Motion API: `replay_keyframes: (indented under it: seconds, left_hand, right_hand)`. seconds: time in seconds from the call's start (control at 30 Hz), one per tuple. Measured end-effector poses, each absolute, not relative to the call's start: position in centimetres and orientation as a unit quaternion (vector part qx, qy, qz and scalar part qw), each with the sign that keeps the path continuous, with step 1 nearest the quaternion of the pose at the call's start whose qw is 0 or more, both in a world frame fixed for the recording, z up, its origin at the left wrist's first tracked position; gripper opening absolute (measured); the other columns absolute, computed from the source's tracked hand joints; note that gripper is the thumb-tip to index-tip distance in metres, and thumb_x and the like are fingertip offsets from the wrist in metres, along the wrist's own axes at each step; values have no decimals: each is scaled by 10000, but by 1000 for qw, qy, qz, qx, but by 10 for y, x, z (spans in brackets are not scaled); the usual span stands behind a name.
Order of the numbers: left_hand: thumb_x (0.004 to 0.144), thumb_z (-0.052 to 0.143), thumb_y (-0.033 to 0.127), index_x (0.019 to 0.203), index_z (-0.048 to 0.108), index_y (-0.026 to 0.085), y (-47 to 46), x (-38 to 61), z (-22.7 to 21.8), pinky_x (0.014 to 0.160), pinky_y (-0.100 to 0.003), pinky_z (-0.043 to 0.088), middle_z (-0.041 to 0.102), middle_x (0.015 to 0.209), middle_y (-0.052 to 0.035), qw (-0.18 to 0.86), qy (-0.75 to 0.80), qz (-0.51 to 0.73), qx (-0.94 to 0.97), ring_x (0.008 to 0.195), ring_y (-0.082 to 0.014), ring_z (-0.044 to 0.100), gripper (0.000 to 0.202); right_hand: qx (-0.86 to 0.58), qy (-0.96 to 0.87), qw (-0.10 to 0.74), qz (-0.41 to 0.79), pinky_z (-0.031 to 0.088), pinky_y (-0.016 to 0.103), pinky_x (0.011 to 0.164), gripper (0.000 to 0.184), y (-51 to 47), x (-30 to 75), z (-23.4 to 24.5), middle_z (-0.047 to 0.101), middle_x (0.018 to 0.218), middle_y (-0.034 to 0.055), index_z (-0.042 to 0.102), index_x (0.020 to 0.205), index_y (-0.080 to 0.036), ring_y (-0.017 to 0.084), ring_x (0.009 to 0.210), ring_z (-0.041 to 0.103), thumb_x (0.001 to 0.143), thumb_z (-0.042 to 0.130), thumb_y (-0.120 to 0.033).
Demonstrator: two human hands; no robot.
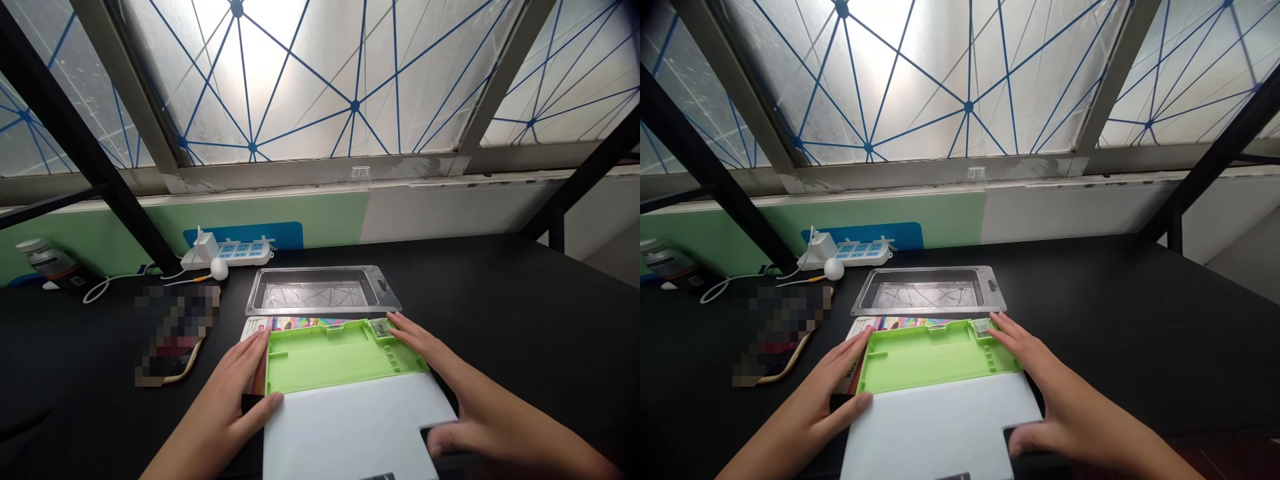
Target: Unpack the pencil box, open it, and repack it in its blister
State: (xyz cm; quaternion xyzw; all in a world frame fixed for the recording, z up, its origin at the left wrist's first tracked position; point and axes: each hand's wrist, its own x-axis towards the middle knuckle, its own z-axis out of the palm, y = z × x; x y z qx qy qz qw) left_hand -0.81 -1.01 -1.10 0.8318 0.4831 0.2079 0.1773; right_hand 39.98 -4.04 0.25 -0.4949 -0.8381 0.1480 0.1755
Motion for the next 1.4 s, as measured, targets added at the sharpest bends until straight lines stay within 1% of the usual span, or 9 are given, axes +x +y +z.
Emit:
replay_keyframes:
  seconds: [0.17,0.27,0.4,0.6,0.8,0.93,1.03,1.23,1.4]
  left_hand:
    - [1061,456,424,1632,225,371,-12,-8,-13,1199,-491,366,349,1664,-12,207,501,230,808,1502,-301,380,619]
    - [1078,305,525,1626,261,369,-14,-8,-14,1218,-521,319,333,1674,-13,234,501,256,793,1527,-310,326,571]
    - [992,169,725,1641,215,349,-15,-10,-18,1204,-571,319,359,1664,-56,255,490,278,786,1519,-353,334,751]
    - [984,415,685,1645,70,407,-11,-13,-22,1156,-570,398,356,1664,-90,219,471,256,815,1485,-370,394,797]
    - [913,701,472,1631,110,414,-6,-3,-21,1088,-565,489,442,1613,-105,126,482,238,834,1389,-378,527,932]
    - [930,673,413,1626,150,388,-8,0,-18,1069,-485,524,516,1555,-93,107,474,261,834,1325,-336,595,870]
    - [970,609,426,1630,159,363,-4,2,-5,1099,-458,500,444,1610,-88,86,474,314,818,1358,-334,565,801]
    - [966,584,563,1608,294,252,50,18,44,1088,-509,491,516,1555,-120,111,541,313,773,1380,-366,533,770]
    - [991,530,561,1596,324,189,89,29,41,1084,-485,484,546,1519,-165,170,545,302,763,1356,-346,565,740]
  right_hand:
    - [-489,-810,231,227,393,551,1164,1047,-35,402,-7,287,1689,116,264,1609,-360,385,1512,311,752,800,-632]
    - [-477,-789,294,254,382,538,1180,761,-31,402,-7,398,1639,100,366,1557,-373,351,1498,369,898,631,-644]
    - [-516,-753,333,235,442,507,1150,450,-26,400,-8,440,1606,79,494,1452,-378,311,1460,444,1016,510,-486]
    - [-544,-759,308,185,459,512,1139,727,-28,393,-10,389,1638,140,385,1537,-309,348,1458,437,903,702,-469]
    - [-528,-772,314,164,495,467,1120,691,-27,392,-12,509,1565,121,462,1508,-284,318,1393,527,888,739,-411]
    - [-504,-772,354,158,550,423,1066,631,-34,389,-14,599,1478,83,521,1493,-285,304,1274,632,902,737,-333]
    - [-486,-763,404,137,541,441,1083,489,-34,382,-3,584,1481,61,650,1375,-292,327,1272,622,895,745,-305]
    - [-475,-713,480,188,556,508,1078,405,28,365,37,624,1449,69,729,1242,-252,357,1302,607,873,761,-417]
    - [-459,-704,502,203,535,515,1099,390,80,358,32,696,1357,86,761,1161,-211,341,1266,643,845,784,-439]
